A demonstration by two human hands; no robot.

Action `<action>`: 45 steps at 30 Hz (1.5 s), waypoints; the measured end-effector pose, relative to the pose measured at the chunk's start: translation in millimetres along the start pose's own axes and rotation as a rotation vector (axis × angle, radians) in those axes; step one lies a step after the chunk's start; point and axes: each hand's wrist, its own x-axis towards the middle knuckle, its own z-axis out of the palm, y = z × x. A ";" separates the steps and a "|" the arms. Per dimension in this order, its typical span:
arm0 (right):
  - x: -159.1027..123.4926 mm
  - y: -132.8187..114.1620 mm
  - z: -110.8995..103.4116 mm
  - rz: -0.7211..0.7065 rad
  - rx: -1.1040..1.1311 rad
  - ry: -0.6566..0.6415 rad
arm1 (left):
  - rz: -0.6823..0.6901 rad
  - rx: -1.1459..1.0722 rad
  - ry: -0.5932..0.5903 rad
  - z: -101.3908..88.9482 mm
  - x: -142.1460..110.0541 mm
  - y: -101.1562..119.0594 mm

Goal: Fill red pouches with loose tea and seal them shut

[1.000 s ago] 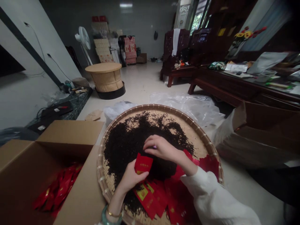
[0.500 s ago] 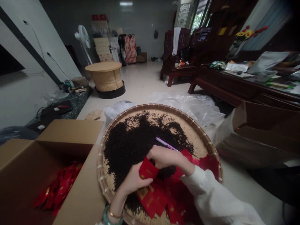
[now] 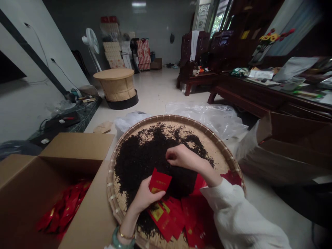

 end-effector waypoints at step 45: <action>-12.8 6.0 62.3 0.083 0.384 0.148 | -0.183 -0.423 0.092 30.8 -2.3 12.9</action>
